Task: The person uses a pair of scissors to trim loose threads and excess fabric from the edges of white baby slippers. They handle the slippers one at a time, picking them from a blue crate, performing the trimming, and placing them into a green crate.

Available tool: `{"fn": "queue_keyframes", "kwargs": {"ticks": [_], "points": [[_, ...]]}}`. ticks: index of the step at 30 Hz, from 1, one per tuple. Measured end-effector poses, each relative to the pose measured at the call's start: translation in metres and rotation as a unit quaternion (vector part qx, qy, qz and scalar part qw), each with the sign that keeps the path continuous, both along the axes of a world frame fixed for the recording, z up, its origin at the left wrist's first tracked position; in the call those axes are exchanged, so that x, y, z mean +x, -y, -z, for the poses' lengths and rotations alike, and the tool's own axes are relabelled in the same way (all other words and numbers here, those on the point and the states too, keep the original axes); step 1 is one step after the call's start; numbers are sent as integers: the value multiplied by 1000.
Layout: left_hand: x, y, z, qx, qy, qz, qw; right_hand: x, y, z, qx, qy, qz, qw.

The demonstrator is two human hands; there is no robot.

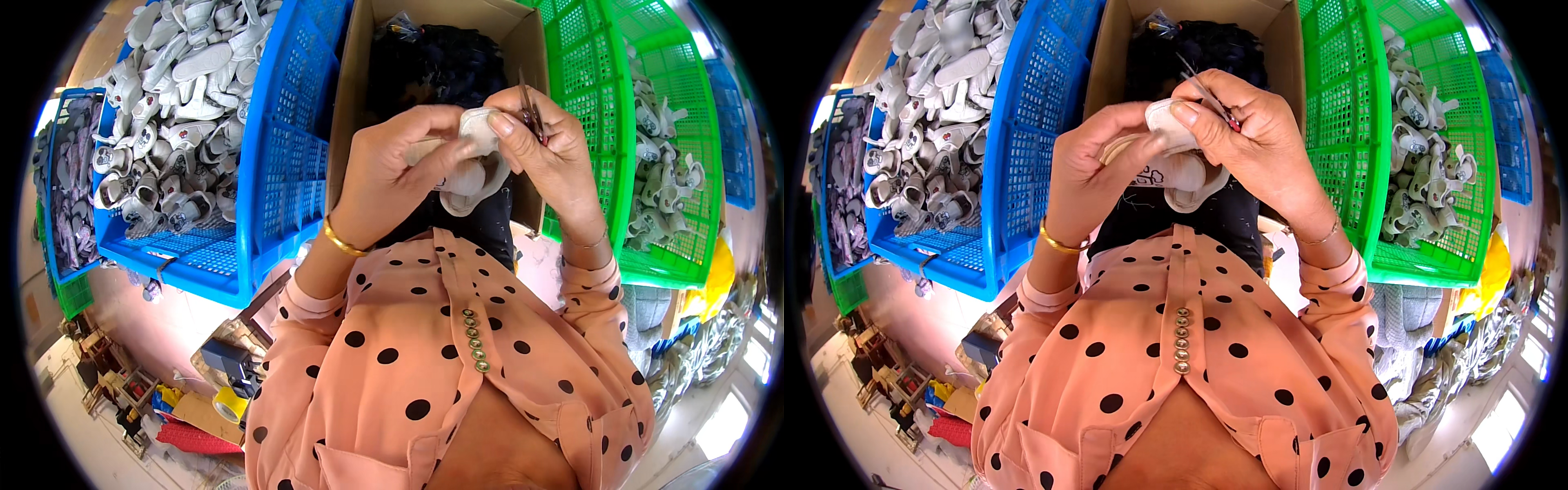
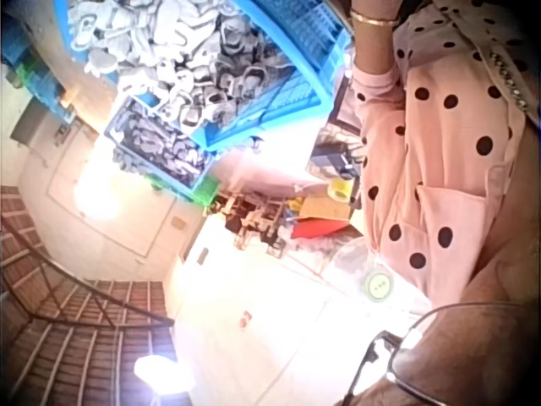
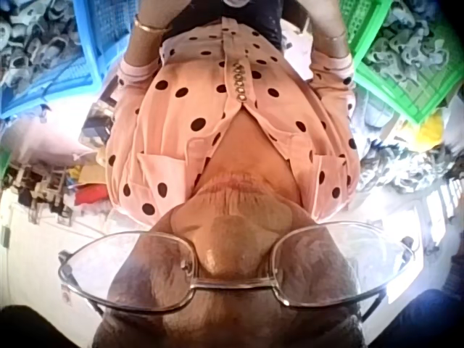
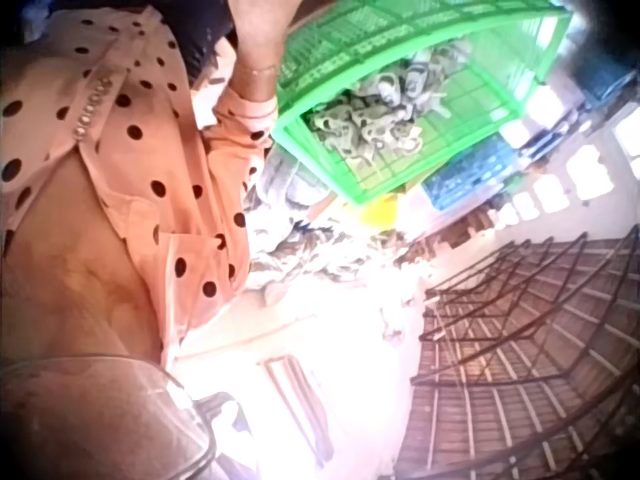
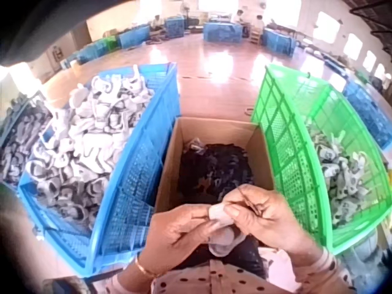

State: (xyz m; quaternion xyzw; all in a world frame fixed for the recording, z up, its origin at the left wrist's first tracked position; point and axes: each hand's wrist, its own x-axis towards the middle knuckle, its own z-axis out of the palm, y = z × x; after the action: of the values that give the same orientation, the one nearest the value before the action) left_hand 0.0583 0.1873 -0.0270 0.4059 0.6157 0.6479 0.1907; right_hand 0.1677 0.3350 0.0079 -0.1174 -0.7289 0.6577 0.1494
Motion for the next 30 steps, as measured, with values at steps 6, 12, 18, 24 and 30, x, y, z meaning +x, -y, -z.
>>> {"fn": "queue_keyframes", "kwargs": {"ticks": [6,12,18,24,30], "points": [[8,-11,-3,41,-326,-127,936,2,2,11,103,-55,84,990],[19,-17,1,118,-370,-110,915,7,-3,10,110,-61,67,990],[10,-14,1,69,-228,-60,969,13,-19,-4,-24,-4,-60,998],[25,3,-1,48,161,110,980,12,-19,4,-50,-17,-115,992],[34,-1,6,68,6,47,997,12,-17,16,-41,-32,-122,991]]}}
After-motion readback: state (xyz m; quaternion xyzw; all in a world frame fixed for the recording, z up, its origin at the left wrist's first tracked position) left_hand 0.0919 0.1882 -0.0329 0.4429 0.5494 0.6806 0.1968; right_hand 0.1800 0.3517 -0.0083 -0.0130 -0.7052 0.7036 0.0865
